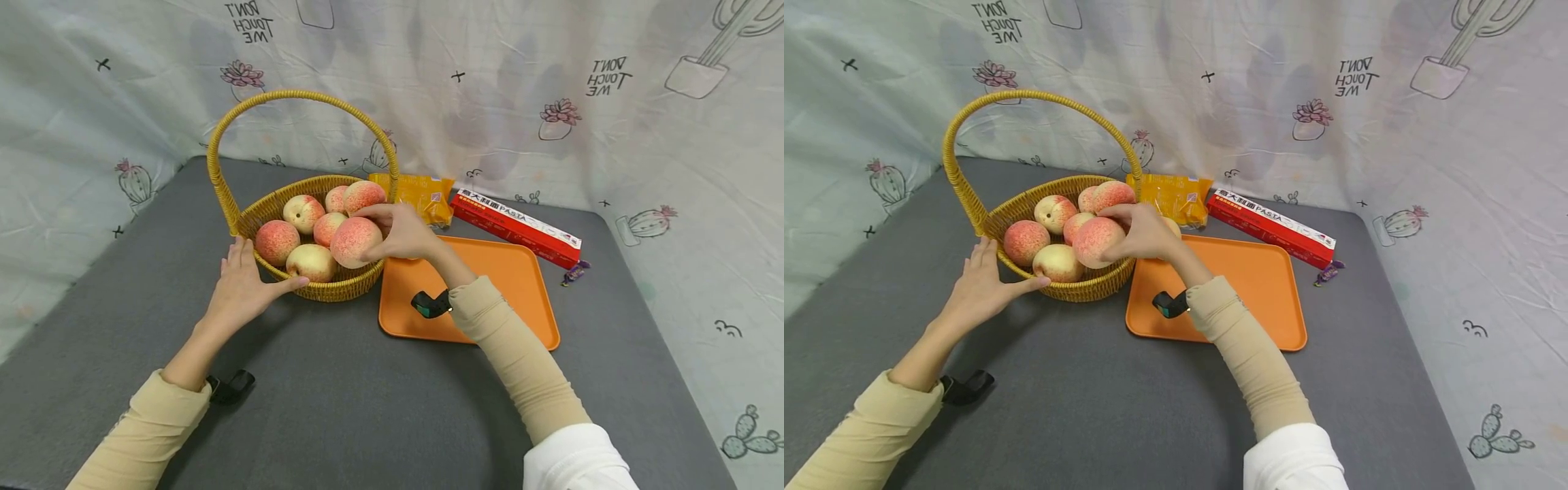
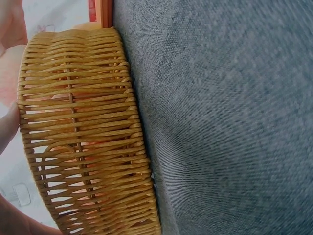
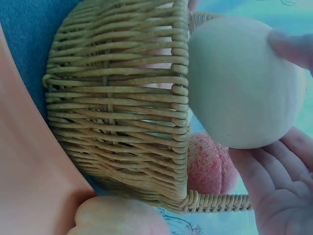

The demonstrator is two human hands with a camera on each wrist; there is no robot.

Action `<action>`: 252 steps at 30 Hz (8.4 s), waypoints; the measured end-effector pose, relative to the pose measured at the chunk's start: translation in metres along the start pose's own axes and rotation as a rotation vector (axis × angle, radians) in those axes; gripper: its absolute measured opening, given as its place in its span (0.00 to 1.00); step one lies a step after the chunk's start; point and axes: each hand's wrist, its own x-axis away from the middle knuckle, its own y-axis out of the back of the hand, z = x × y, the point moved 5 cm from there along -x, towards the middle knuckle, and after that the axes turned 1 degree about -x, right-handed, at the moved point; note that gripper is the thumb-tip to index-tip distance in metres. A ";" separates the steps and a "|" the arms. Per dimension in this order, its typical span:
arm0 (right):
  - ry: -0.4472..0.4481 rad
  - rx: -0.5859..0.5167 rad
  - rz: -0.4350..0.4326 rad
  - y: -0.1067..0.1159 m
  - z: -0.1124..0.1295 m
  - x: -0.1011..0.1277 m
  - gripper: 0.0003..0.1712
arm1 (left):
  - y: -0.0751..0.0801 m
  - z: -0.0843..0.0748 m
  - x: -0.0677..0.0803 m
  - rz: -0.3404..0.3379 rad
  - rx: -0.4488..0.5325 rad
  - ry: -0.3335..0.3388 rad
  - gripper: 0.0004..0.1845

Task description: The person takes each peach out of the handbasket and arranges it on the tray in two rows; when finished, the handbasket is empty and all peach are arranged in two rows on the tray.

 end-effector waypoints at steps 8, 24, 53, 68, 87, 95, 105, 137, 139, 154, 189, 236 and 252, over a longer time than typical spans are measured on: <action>-0.004 -0.237 -0.124 0.009 -0.003 0.018 0.36 | -0.001 0.001 -0.001 0.022 -0.012 0.016 0.70; -0.032 -0.468 -0.339 0.038 -0.018 0.055 0.37 | 0.000 0.000 0.001 -0.002 0.005 -0.003 0.69; -0.364 -0.751 -0.754 0.083 -0.075 0.095 0.37 | 0.001 0.001 0.002 -0.001 0.002 -0.001 0.69; -0.565 -0.793 -0.767 0.076 -0.116 0.096 0.30 | 0.001 0.000 0.002 -0.004 0.000 0.002 0.69; -0.620 -0.756 -0.793 0.065 -0.138 0.085 0.39 | -0.002 0.001 0.000 0.000 -0.001 -0.004 0.69; -0.629 -0.473 -0.692 0.075 -0.132 0.088 0.39 | -0.001 0.000 0.001 0.001 0.010 0.007 0.69; -0.564 -0.153 -0.519 0.082 -0.121 0.089 0.41 | 0.001 0.000 0.001 0.002 0.007 0.009 0.68; 0.077 0.003 -0.678 0.036 -0.002 0.064 0.27 | 0.000 -0.001 -0.001 0.008 -0.001 0.004 0.69; 0.070 -0.011 -0.590 0.026 0.000 0.056 0.25 | 0.001 -0.001 0.000 0.007 -0.001 0.004 0.69; -0.151 0.444 -0.213 -0.017 0.024 -0.031 0.38 | 0.001 0.000 0.000 0.022 0.000 0.023 0.69; -0.127 0.507 -0.271 -0.018 0.006 -0.048 0.38 | -0.001 0.003 -0.002 0.017 0.013 0.004 0.70; -0.029 -0.140 -0.448 -0.010 0.032 -0.001 0.44 | 0.006 0.000 0.000 0.020 0.010 0.021 0.68; -0.092 -0.387 -0.511 0.008 0.032 0.029 0.44 | 0.010 0.002 0.002 0.021 0.003 0.024 0.69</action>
